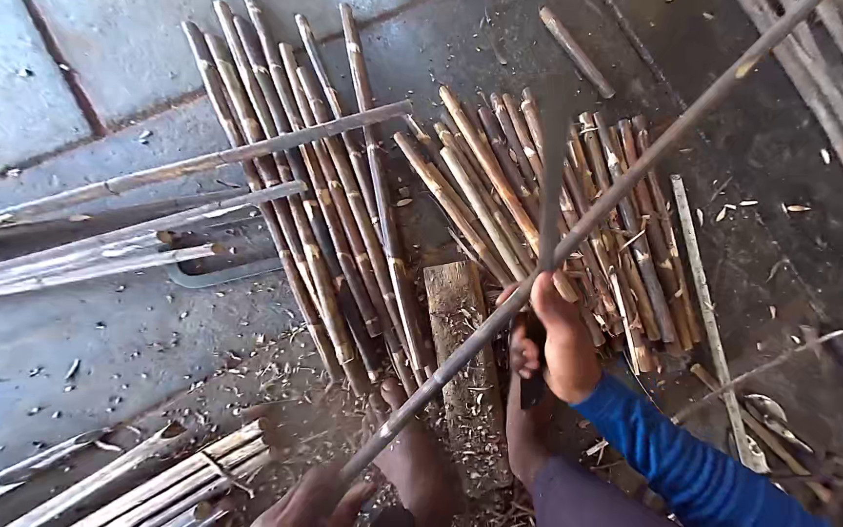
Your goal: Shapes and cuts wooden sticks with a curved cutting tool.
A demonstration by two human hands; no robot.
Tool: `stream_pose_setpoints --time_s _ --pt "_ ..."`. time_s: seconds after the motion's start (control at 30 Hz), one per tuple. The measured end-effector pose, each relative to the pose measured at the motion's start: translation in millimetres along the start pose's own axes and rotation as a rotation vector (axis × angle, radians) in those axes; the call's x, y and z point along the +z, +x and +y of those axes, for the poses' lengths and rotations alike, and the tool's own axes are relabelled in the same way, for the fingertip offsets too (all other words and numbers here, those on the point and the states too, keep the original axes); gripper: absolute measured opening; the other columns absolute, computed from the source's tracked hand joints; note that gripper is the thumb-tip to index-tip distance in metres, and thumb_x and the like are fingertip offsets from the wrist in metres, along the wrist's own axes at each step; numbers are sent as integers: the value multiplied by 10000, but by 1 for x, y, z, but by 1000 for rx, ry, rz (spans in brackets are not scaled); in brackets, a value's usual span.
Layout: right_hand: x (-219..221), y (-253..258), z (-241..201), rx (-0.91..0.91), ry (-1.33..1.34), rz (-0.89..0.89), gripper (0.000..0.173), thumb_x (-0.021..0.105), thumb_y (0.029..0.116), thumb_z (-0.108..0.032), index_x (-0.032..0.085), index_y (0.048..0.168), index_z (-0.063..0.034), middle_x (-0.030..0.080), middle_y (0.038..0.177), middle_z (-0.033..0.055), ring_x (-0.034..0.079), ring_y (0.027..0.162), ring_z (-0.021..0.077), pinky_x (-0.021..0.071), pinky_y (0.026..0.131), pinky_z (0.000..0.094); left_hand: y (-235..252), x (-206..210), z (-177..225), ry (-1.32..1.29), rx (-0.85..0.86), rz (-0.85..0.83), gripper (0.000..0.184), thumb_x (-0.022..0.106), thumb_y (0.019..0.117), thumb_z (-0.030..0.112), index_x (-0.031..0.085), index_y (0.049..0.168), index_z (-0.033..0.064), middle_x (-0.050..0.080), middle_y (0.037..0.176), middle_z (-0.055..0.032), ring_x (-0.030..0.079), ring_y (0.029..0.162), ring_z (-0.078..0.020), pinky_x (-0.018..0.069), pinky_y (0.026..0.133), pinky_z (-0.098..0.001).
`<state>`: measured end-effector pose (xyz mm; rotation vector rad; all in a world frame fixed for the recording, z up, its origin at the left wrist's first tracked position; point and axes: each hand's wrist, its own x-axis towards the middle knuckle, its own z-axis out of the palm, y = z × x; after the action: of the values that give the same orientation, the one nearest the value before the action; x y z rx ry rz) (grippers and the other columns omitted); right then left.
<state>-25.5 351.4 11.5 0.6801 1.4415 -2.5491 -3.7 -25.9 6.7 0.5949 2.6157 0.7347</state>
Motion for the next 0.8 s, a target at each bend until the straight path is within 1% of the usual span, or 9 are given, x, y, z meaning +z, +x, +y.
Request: stream_pose_setpoints --time_s 0.07,0.13,0.23,0.33,0.37,0.47,0.6,0.7,0.8 --pt "-2 -16 24 68 -269 -117 575 334 1066 -600 633 1124 -113 498 578 14 459 423 98 447 419 272 15 12 19 -38 38 89 465 658 987 475 719 992 14 684 741 -128 640 598 -187 555 554 -382" --pt "-17 -22 24 -21 -650 -158 490 413 1081 -493 701 1012 -102 565 625 1 519 494 107 481 491 319 16 19 13 -33 64 160 472 658 986 478 728 942 13 678 715 -123 634 584 -172 543 543 -351" --pt "-37 -23 17 -207 -760 123 458 477 1062 -496 660 863 -127 556 595 -33 524 475 71 499 451 285 2 19 6 -8 49 265 457 717 945 479 726 900 24 663 702 -116 625 595 -144 529 558 -294" --pt "-19 -43 44 -198 -1036 1 472 460 1057 -513 726 921 -148 634 672 42 654 620 215 560 575 503 5 16 11 -17 22 344 426 779 903 438 738 892 13 669 725 -113 624 635 -100 528 604 -237" --pt "-14 -45 47 -181 -1071 -49 518 440 1058 -549 722 905 -143 618 650 51 641 611 234 537 574 529 7 16 11 -29 25 359 418 793 893 423 736 886 9 674 736 -116 628 650 -94 528 618 -225" --pt "-19 -27 29 -247 -945 75 461 445 1076 -453 701 913 -107 601 635 -1 571 520 124 523 485 358 7 21 13 -28 35 434 420 814 868 438 731 872 27 673 741 -100 629 667 -82 520 627 -210" --pt "-2 -41 48 -207 -1097 -37 571 396 1051 -606 710 890 -156 566 584 17 600 553 199 519 551 496 9 23 18 -82 6 477 386 858 828 371 719 846 11 654 740 -79 613 679 -53 517 631 -182" --pt "-13 -28 37 -285 -914 93 434 455 1075 -430 697 908 -111 604 638 -7 580 527 116 531 489 358 10 29 19 -95 10 512 382 867 810 367 700 828 24 643 728 -64 601 657 -48 507 607 -178" --pt "-1 -40 49 -248 -1016 -13 508 442 1061 -543 726 931 -143 623 646 25 638 596 188 550 575 473 10 30 17 -125 24 540 347 884 795 338 701 844 48 648 759 -45 613 684 -38 520 626 -165"
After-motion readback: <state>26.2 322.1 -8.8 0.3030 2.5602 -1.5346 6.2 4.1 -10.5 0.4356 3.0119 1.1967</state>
